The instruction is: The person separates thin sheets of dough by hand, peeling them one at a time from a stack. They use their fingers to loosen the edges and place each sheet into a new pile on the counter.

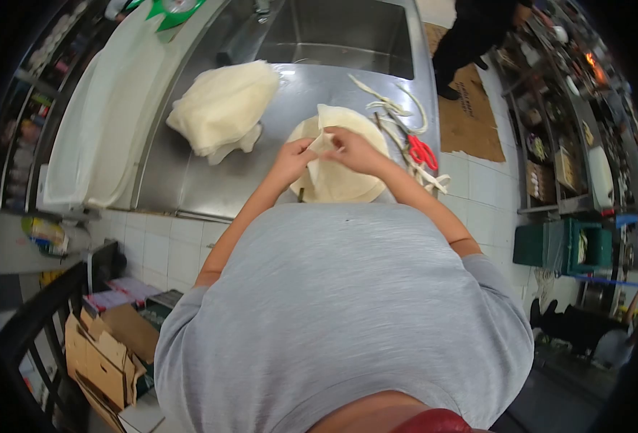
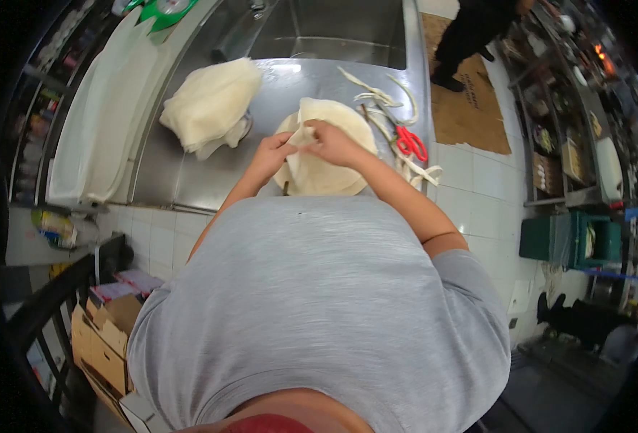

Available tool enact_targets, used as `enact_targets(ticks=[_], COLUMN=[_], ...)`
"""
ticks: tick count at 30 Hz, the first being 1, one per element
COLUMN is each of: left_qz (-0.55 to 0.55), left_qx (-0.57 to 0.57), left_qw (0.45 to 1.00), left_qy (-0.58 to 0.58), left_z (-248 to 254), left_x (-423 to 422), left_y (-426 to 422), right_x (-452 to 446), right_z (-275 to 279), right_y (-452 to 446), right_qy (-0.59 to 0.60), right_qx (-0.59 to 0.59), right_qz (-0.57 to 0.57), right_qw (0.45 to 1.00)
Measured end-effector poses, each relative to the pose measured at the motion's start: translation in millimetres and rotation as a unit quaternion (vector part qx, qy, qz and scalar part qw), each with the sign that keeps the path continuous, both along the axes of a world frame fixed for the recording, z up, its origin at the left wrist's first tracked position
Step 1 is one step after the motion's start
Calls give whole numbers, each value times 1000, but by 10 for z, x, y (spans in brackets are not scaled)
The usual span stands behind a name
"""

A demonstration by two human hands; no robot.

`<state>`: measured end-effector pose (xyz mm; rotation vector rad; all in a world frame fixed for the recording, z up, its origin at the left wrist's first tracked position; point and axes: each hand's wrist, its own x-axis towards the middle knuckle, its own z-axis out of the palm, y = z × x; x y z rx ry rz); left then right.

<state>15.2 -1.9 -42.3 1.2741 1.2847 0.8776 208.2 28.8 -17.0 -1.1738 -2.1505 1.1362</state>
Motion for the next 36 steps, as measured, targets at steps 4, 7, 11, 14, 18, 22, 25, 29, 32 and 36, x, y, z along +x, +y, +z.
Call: enact_targets(ticks=[4, 7, 11, 14, 18, 22, 25, 29, 32, 36], left_qz=[-31, -45, -42, -22, 54, 83, 88, 74, 60, 25], left_qx=[14, 16, 23, 52, 135, 110, 102, 100, 81, 97], left_qw=[998, 993, 998, 992, 988, 988, 987, 986, 993, 993], left_qy=[-62, -105, 34, 113, 49, 64, 91, 106, 59, 61], left_z=[145, 165, 294, 245, 268, 112, 24, 112, 87, 182], left_x=[16, 77, -96, -81, 123, -5, -49, 10, 46, 57], left_y=[-62, -133, -100, -78, -68, 71, 51, 9, 22, 20], right_x=[-42, -7, 87, 41, -60, -37, -20, -152, -269, -299], right_z=[93, 52, 34, 190, 233, 109, -4, 80, 77, -185], right_y=[-48, 25, 134, 70, -28, 54, 105, -72, -143, -3], right_qy=[46, 49, 62, 16, 15, 47, -25, 30, 78, 115], right_qx=[-2, -3, 64, 62, 66, 66, 81, 31, 45, 72], right_qz=[-7, -29, -93, -59, -18, -94, -111, -38, -33, -48], right_qw=[999, 998, 992, 996, 998, 992, 990, 998, 995, 990])
